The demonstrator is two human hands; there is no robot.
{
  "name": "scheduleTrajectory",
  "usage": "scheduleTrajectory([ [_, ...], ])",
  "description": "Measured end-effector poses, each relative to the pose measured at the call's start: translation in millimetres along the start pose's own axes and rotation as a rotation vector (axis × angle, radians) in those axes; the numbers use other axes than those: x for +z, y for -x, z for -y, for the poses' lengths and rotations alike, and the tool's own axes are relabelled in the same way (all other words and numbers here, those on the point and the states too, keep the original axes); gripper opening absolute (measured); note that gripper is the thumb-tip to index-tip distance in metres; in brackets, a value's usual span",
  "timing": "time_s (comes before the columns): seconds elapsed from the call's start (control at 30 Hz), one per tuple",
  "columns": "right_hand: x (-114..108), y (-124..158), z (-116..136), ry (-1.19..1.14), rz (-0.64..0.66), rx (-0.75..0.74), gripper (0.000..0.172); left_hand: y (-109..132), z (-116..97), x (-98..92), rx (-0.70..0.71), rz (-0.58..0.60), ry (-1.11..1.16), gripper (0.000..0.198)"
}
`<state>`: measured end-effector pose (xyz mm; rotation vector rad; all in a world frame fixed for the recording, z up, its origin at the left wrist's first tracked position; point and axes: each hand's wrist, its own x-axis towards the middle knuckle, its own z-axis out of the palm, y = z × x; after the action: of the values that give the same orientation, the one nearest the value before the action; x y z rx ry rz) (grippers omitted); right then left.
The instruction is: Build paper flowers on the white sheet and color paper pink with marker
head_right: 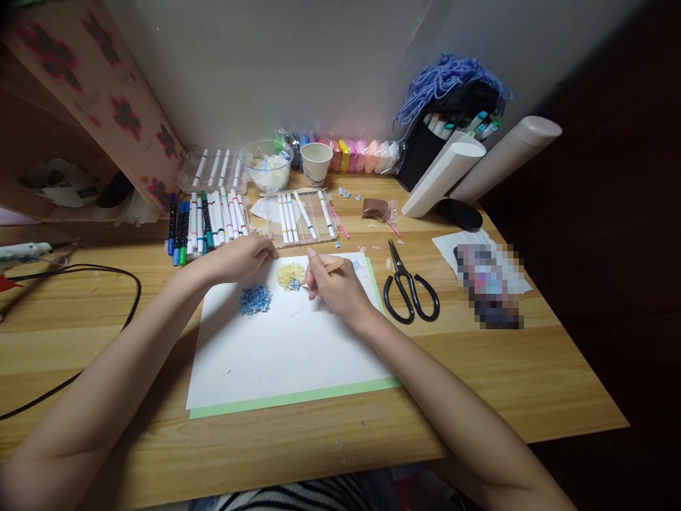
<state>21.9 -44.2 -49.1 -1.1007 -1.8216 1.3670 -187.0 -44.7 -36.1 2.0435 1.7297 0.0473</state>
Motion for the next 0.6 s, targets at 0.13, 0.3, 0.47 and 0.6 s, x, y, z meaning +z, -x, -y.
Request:
scheduleTrajectory([
  [0.13,-13.6,1.5,-8.9,-0.021,-0.077,-0.068,0.048,0.6,-0.8,-0.1,-0.015,-0.001,0.015,0.033],
  [0.3,-51.5,5.3,-31.7,-0.057,-0.309,-0.093,0.033,0.9,-0.6,0.6,-0.033,-0.009,0.025,0.033],
  [0.47,-79.2,13.1,-43.2,-0.057,-0.328,0.016,0.049,-0.4,-0.7,0.9,-0.042,-0.017,0.017,0.031],
  [0.6,-78.9,13.6,-43.9,-0.009,-0.296,0.058,0.052,-2.2,1.2,3.0,-0.042,-0.021,0.006,0.032],
])
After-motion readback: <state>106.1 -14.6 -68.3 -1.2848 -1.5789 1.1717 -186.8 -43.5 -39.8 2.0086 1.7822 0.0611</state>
